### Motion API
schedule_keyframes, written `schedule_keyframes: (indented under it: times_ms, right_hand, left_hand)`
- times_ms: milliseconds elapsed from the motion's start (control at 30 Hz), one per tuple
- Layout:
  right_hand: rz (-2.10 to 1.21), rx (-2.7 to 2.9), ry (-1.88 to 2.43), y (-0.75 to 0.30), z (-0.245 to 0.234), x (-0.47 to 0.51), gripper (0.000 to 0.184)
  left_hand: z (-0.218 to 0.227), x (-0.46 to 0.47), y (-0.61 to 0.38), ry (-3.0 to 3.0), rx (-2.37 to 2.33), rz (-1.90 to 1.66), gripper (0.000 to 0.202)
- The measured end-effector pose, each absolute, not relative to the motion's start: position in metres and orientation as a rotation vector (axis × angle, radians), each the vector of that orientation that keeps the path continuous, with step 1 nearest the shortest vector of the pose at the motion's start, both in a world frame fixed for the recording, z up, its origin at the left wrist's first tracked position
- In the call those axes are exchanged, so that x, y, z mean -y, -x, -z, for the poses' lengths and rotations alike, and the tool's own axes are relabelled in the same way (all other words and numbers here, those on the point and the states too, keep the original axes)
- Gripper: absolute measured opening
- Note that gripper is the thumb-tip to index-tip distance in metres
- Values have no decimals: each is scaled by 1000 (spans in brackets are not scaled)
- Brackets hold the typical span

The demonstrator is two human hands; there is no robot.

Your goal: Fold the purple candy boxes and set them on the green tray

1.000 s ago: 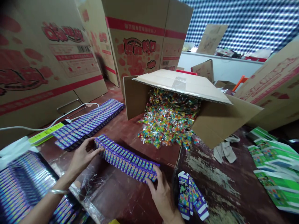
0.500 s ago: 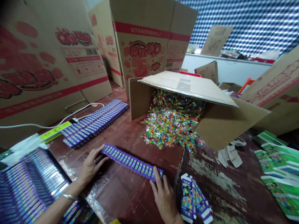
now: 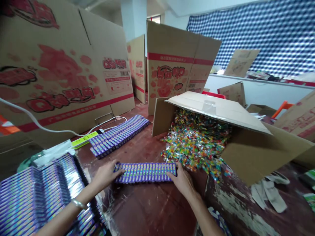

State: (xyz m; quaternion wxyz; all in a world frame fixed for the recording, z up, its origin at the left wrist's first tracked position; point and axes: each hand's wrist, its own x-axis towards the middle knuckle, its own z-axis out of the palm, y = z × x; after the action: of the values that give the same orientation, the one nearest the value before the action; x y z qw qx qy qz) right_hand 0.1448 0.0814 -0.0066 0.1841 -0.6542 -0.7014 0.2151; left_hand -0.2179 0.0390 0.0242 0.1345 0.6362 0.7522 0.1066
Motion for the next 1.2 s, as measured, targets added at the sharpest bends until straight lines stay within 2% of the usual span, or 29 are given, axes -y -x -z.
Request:
schedule_keyframes:
  times_ms: [133,367,467,600,733,833,1000,1200]
  right_hand:
    - [-587,1968,1971,-130,24,-96,40]
    - [-477,1971,1992,-119,23,-86,40]
    - [-346,1956,1915,-98,-5,-95,36]
    - [-144,2024,1689,-42,-66,-126,33]
    - [-49,2083,1546,32,-118,-188,41]
    - [-69,2093,1523,80,-138,-244,47]
    - [-188,2152,1525,131,-138,-328,46]
    - [-350,2190,1542,157,-100,-396,43]
  left_hand:
    - [-16,-50,233,-1730,-2212,-286,58]
    - [-6,-40,229,-1713,-2223,-331,49]
    - [-13,-30,240,-1669,-2256,-384,53]
    - [-34,-24,284,-1515,-2404,-542,66]
    - [-60,-43,334,-1417,-2546,-659,78]
    - [-73,-71,358,-1404,-2617,-698,83]
    - [-72,-124,377,-1337,-2596,-588,82]
    - [-64,-169,390,-1331,-2547,-539,74]
